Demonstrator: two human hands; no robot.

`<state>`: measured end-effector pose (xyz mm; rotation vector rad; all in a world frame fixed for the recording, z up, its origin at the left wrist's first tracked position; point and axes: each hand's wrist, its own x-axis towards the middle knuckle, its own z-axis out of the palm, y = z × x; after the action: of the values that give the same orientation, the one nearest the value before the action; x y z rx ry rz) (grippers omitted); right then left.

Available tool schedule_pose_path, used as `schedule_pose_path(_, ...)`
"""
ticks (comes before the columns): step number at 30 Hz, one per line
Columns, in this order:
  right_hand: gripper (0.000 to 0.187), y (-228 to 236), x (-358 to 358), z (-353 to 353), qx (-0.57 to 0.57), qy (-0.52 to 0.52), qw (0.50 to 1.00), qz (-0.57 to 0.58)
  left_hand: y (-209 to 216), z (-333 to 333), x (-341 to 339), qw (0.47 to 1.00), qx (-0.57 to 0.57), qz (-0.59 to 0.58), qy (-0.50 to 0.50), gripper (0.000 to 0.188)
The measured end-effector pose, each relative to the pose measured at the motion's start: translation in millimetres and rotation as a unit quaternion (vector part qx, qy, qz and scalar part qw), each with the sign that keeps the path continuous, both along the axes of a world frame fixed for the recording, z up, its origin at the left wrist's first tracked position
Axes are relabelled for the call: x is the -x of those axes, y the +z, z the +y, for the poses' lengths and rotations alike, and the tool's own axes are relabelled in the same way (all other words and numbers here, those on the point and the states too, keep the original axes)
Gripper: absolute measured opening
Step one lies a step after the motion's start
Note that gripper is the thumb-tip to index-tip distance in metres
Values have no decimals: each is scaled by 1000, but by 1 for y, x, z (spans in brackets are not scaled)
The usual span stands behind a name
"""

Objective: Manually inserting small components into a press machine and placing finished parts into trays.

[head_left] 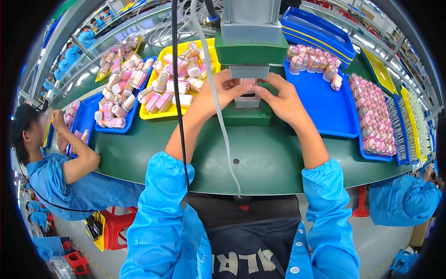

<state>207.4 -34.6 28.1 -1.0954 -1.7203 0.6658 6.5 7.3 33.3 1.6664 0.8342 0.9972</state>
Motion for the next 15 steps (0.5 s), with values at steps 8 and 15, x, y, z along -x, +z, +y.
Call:
schedule_pose_path(8, 30, 0, 0, 0, -56, -26, 995, -84, 4, -9, 4, 988, -87, 120, 50, 30)
schedule_pose_path(15, 32, -7, 2, 0, -107, -58, 983, -134, -17, -1, 6, 966, -224, 109, 72, 30)
